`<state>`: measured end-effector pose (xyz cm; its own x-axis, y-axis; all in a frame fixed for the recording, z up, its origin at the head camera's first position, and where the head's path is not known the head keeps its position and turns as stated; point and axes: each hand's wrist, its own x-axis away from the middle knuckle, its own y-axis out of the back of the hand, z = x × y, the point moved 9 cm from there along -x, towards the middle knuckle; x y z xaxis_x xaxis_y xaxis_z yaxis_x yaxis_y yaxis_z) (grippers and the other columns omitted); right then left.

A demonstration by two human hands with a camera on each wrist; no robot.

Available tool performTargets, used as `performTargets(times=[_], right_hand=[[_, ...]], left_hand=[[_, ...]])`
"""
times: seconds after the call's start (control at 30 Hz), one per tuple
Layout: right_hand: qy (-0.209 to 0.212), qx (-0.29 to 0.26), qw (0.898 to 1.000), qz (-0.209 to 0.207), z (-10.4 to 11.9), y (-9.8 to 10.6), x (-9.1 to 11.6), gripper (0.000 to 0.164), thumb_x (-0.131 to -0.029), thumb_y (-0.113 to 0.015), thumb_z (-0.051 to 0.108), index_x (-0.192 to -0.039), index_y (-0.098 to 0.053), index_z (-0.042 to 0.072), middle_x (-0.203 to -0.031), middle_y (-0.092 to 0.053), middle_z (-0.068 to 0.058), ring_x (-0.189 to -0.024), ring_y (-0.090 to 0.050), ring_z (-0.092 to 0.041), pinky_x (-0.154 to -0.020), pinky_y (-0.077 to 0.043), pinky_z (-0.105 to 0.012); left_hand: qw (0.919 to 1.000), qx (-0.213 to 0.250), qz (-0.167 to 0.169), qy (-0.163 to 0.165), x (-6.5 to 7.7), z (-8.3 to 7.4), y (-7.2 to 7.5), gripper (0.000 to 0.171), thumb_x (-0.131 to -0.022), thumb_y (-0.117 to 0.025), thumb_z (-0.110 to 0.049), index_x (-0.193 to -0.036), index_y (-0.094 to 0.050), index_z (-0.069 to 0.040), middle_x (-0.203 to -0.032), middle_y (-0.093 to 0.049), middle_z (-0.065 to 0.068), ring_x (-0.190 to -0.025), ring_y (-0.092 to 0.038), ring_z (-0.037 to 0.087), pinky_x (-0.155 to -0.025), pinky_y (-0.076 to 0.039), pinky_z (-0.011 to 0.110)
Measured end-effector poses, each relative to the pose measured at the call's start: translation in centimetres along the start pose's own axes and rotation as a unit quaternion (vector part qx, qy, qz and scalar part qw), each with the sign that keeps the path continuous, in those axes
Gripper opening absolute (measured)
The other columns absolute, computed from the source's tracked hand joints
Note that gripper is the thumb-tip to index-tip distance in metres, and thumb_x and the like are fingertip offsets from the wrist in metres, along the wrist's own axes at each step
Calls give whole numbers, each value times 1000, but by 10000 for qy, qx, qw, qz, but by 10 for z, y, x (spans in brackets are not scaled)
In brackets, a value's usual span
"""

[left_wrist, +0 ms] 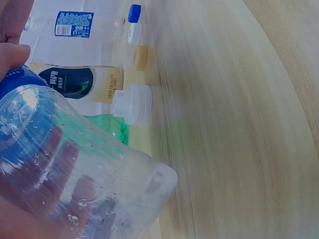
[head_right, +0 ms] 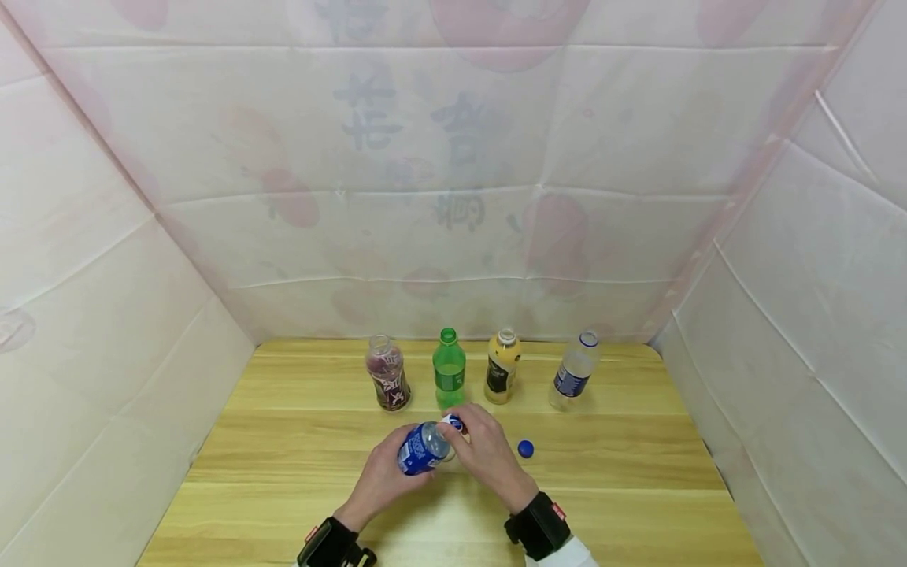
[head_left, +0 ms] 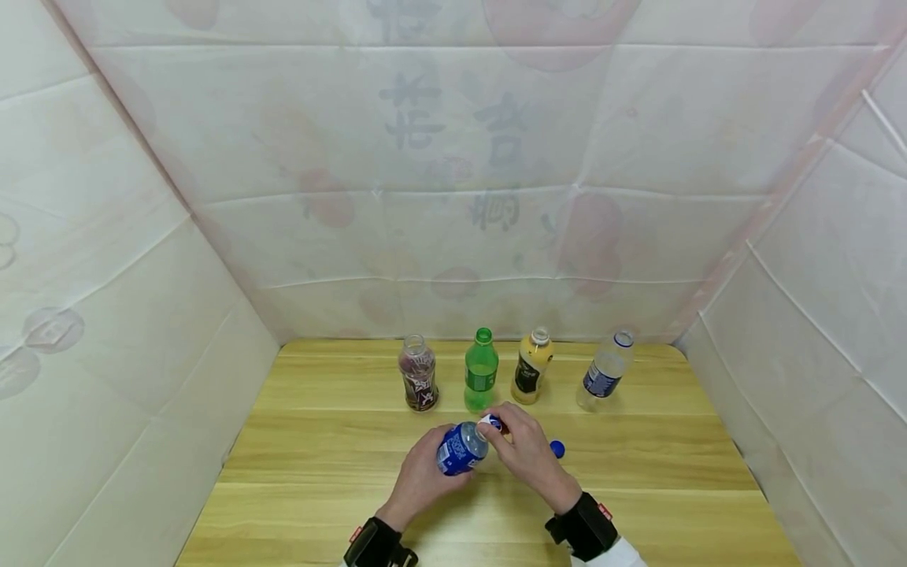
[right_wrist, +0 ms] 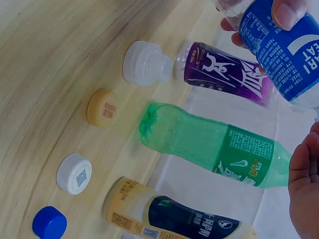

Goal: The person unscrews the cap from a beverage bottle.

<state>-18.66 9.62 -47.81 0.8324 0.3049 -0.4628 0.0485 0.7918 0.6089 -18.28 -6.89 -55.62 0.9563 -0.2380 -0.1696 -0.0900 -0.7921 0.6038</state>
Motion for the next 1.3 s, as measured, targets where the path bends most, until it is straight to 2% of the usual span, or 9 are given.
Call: performTargets(times=[0.87, 1.0, 1.2, 1.3], right_hand=[[633, 304, 9975, 66, 9, 1, 0, 31, -101, -67, 15, -130, -69, 5, -107, -68, 1, -97, -65, -11, -76, -58, -28], [704, 258, 9972, 14, 11, 2, 0, 34, -100, -68, 13, -133, -68, 5, -107, -67, 1, -95, -64, -9, -74, -58, -27], [748, 123, 9971, -11, 13, 3, -1, 37, -98, -69, 8, -135, -66, 1, -104, -65, 0, -85, -57, -6, -65, -52, -21], [677, 74, 9977, 65, 13, 2, -2, 38, -99, -69, 8, -136, -66, 1, -106, -66, -1, -87, -59, -7, -67, -54, -22]], left_hand=[[9999, 27, -88, -67, -2, -1, 3, 73, -72, -93, -26, -134, -60, -6, -121, -68, 8, -107, -66, 26, -91, -56, 48], [9999, 49, -95, -65, -3, 0, 3, 74, -72, -94, -27, -135, -59, -6, -122, -67, 8, -107, -66, 26, -91, -56, 48], [9999, 67, -91, -67, -3, 0, 4, 75, -73, -93, -27, -136, -59, -6, -123, -67, 8, -108, -65, 27, -92, -56, 49], [9999, 90, -91, -62, -3, 1, 4, 75, -73, -93, -26, -136, -59, -6, -123, -67, 9, -109, -66, 27, -92, -56, 49]])
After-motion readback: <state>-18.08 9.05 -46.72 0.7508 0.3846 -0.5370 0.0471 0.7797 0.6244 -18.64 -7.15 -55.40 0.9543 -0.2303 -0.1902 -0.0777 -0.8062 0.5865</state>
